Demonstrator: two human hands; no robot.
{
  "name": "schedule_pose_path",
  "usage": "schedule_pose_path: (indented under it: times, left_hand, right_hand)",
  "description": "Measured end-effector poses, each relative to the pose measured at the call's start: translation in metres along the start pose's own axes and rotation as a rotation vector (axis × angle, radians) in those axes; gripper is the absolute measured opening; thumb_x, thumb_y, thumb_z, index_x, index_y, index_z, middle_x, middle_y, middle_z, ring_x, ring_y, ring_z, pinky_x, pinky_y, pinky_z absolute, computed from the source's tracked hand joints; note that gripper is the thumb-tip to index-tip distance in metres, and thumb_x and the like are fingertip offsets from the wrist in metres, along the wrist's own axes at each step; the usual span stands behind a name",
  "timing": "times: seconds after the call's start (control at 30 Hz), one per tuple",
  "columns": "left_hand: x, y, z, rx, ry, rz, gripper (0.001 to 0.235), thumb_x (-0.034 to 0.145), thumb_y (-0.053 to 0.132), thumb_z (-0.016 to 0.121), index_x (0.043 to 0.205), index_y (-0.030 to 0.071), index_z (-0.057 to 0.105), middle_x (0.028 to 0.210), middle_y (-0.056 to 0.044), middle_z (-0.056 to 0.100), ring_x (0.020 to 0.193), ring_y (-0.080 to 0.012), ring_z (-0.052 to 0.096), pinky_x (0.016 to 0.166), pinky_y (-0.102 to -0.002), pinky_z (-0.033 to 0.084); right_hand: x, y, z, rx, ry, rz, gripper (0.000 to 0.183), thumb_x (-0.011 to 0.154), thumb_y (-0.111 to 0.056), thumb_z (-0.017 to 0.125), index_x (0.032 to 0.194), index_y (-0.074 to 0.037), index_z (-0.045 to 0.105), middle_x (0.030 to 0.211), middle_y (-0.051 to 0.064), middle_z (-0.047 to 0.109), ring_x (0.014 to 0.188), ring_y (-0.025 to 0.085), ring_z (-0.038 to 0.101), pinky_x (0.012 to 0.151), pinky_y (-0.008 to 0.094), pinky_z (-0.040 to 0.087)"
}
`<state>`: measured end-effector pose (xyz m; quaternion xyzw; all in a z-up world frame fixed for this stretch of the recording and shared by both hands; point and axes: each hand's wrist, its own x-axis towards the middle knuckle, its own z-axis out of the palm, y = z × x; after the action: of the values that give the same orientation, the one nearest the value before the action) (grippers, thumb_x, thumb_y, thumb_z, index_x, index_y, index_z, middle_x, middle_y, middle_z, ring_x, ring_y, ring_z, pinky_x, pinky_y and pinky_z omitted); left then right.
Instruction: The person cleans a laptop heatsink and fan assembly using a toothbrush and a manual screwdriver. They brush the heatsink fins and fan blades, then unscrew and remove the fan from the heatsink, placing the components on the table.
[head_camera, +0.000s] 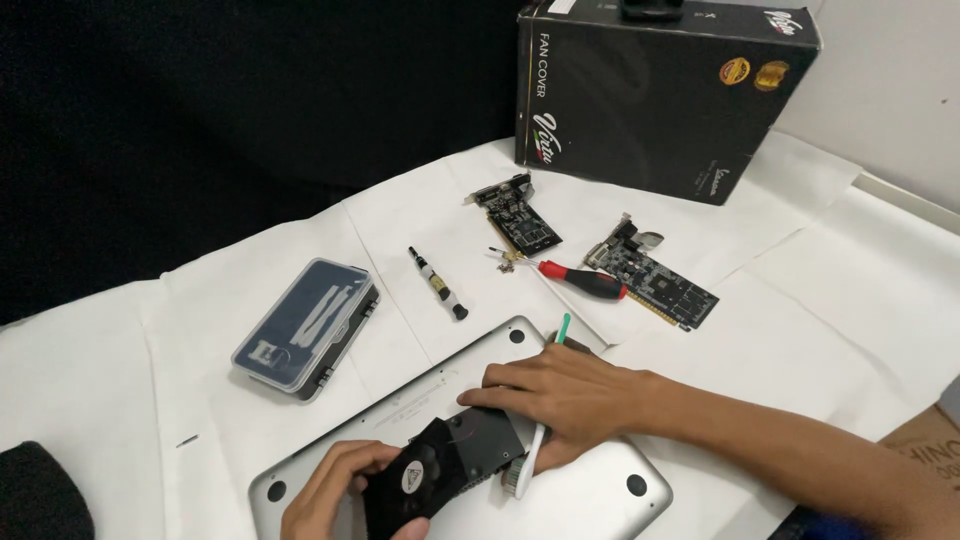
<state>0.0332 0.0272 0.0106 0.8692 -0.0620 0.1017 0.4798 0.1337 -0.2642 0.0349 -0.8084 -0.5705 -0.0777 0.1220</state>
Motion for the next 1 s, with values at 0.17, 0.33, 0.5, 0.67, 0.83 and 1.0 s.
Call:
schedule_pose_path:
  times: [0.17, 0.33, 0.5, 0.67, 0.83, 1.0]
  left_hand:
    - [-0.001, 0.005, 0.001, 0.010, 0.005, -0.011, 0.054, 0.060, 0.045, 0.087, 0.109, 0.023, 0.083, 0.102, 0.008, 0.079, 0.092, -0.0083, 0.076, 0.081, -0.024, 0.053]
    - [-0.003, 0.010, 0.007, -0.037, 0.116, 0.072, 0.056, 0.061, 0.045, 0.080, 0.110, 0.019, 0.080, 0.099, 0.004, 0.078, 0.090, -0.0098, 0.076, 0.077, -0.024, 0.057]
    - [-0.005, -0.001, 0.006, 0.153, 0.023, 0.099, 0.068, 0.057, 0.057, 0.088, 0.118, 0.029, 0.078, 0.113, 0.011, 0.075, 0.103, -0.0080, 0.076, 0.087, -0.023, 0.054]
    - [-0.008, -0.006, 0.009, 0.145, 0.083, 0.147, 0.074, 0.052, 0.051, 0.094, 0.119, 0.025, 0.077, 0.115, 0.007, 0.078, 0.105, -0.0102, 0.077, 0.090, -0.026, 0.057]
    - [-0.009, -0.007, 0.010, 0.153, 0.070, 0.160, 0.072, 0.054, 0.054, 0.093, 0.118, 0.025, 0.077, 0.115, 0.007, 0.078, 0.107, -0.0131, 0.075, 0.089, -0.028, 0.057]
    - [-0.008, -0.009, 0.008, 0.180, 0.008, 0.109, 0.071, 0.057, 0.054, 0.094, 0.121, 0.029, 0.075, 0.123, 0.010, 0.076, 0.112, -0.0127, 0.074, 0.092, -0.031, 0.055]
  right_hand:
    - [-0.002, 0.003, 0.004, 0.029, -0.007, -0.005, 0.082, 0.094, -0.069, 0.047, 0.148, -0.007, 0.044, 0.109, 0.010, 0.057, 0.060, 0.023, 0.055, 0.041, 0.037, 0.033]
    - [-0.002, 0.004, 0.006, 0.045, -0.024, 0.002, 0.083, 0.095, -0.068, 0.044, 0.149, -0.006, 0.044, 0.109, 0.010, 0.057, 0.054, 0.021, 0.047, 0.042, 0.036, 0.033]
    - [-0.002, 0.003, 0.004, 0.028, -0.005, 0.000, 0.080, 0.094, -0.064, 0.055, 0.148, -0.007, 0.044, 0.109, 0.011, 0.060, 0.055, 0.024, 0.051, 0.042, 0.037, 0.034]
    - [-0.003, 0.005, 0.007, -0.021, 0.023, -0.028, 0.078, 0.095, -0.063, 0.056, 0.149, -0.009, 0.042, 0.111, 0.010, 0.058, 0.066, 0.024, 0.062, 0.043, 0.036, 0.033]
    - [-0.003, 0.004, 0.007, -0.011, 0.029, -0.029, 0.075, 0.096, -0.062, 0.057, 0.148, -0.010, 0.041, 0.111, 0.011, 0.059, 0.064, 0.022, 0.061, 0.044, 0.035, 0.032]
    - [-0.001, 0.003, 0.004, -0.001, 0.026, -0.031, 0.075, 0.096, -0.063, 0.055, 0.146, -0.008, 0.044, 0.111, 0.012, 0.059, 0.066, 0.025, 0.062, 0.043, 0.037, 0.032]
